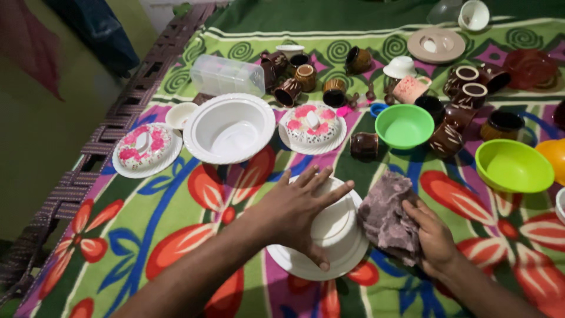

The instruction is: The person wipes the surfaces of two white bowls and a white plate with a cloth, handling each item one at a time and turning them over to wipe all sides.

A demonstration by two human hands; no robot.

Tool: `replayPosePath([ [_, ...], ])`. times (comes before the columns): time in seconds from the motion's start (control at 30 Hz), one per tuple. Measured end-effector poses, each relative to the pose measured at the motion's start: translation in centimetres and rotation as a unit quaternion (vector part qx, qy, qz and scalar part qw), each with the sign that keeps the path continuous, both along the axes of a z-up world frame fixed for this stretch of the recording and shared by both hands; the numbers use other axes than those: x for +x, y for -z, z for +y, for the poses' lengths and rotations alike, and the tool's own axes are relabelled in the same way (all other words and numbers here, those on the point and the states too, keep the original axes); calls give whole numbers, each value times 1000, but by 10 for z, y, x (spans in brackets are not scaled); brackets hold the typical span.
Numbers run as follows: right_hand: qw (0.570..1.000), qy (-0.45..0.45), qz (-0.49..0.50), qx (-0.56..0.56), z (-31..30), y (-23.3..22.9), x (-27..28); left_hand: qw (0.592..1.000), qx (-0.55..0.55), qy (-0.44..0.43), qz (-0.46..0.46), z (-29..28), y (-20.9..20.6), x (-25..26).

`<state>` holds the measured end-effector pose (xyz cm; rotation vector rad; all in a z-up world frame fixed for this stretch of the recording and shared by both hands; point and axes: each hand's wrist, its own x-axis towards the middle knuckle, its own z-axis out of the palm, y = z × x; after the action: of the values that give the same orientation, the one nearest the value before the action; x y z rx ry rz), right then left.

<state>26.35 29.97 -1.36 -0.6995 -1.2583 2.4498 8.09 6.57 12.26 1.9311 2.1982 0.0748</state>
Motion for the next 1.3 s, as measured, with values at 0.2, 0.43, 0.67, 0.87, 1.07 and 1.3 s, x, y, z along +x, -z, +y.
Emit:
replayPosePath([
  [0.2,998,-31,38,-25,-8,-16,-2,999,-41,-31,3,5,3,6],
  [0.43,997,-61,42,5,-4,-5,0,999,-34,-23,-2,6,9,3],
  [0.67,995,-57,11,85,-12,-13,0,998,-44,-36,-31,4,14,1],
  [0.87,994,-58,-17,92,-3,9,3,997,-40,-42,-43,3,21,-1],
  [1.07,997,-20,-69,16,14,38,6,997,1,-60,-40,0,25,-1],
  [1.3,997,48,-4,-54,7,-12,4,977,131,-54,-160,-27,12,-16],
])
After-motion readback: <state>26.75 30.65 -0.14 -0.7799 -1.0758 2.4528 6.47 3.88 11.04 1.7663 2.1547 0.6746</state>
